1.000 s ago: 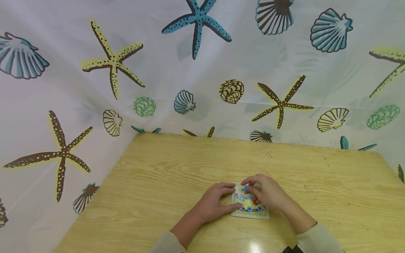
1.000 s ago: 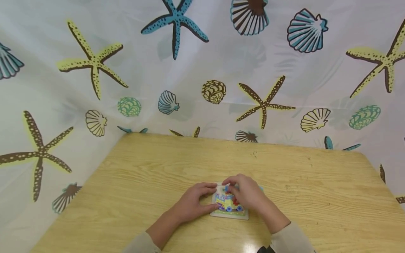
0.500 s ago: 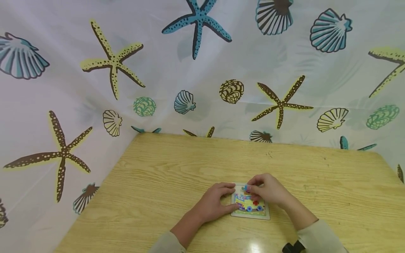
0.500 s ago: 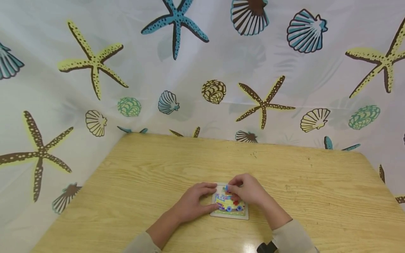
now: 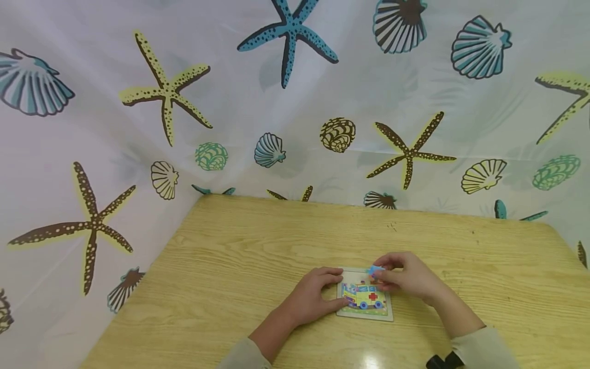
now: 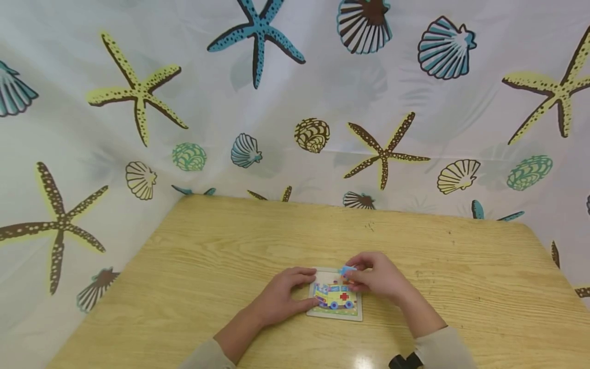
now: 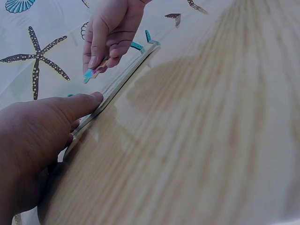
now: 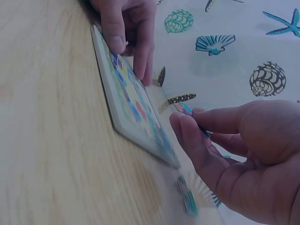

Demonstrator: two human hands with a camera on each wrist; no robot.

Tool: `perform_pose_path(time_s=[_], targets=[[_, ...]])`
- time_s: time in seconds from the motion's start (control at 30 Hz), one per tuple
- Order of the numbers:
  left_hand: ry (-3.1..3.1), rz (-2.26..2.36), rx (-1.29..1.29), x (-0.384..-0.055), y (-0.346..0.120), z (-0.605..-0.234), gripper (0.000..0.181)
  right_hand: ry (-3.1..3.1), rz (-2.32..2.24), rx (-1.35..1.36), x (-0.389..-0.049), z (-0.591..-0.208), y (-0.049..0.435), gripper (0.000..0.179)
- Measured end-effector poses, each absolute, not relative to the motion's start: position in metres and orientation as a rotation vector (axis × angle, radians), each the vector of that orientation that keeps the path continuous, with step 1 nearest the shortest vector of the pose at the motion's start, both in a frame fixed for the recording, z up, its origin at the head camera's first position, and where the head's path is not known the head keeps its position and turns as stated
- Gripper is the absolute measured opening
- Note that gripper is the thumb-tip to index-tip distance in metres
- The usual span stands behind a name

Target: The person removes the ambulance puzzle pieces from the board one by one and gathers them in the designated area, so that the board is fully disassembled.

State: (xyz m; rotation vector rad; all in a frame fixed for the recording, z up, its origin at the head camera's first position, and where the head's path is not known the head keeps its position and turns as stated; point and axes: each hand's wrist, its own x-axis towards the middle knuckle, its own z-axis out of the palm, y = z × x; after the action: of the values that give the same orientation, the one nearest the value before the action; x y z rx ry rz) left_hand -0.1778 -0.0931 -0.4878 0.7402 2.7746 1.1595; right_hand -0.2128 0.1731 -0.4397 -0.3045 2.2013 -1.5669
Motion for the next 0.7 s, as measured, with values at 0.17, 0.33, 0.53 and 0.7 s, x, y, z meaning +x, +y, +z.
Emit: perform_pose_path(time_s=[0.17,0.33,0.53,0.7], targets=[[2.784,1.139,0.739,-0.177,-0.093,-0.485,0.059,2.262,-1.563,-0.253,-0.21,-0.442,0.186,0.035],[2.787,1.139,0.743,-0.178,-0.093,-0.485,0.058,2.272,-1.58,-0.231,-0.208,-0.446,0.205,0.036],[2.771,1.153,0.732,-0.176,-0.094,-0.485,0.059,2.326,-1.58,-0.181,-0.204,-0.451,0.232,0.038],[2.776,1.143,0.727,-0.177,-0.095,-0.486,0.059,2.389,-1.532,-0.111,-0.201,-0.451,0.246,0.038]])
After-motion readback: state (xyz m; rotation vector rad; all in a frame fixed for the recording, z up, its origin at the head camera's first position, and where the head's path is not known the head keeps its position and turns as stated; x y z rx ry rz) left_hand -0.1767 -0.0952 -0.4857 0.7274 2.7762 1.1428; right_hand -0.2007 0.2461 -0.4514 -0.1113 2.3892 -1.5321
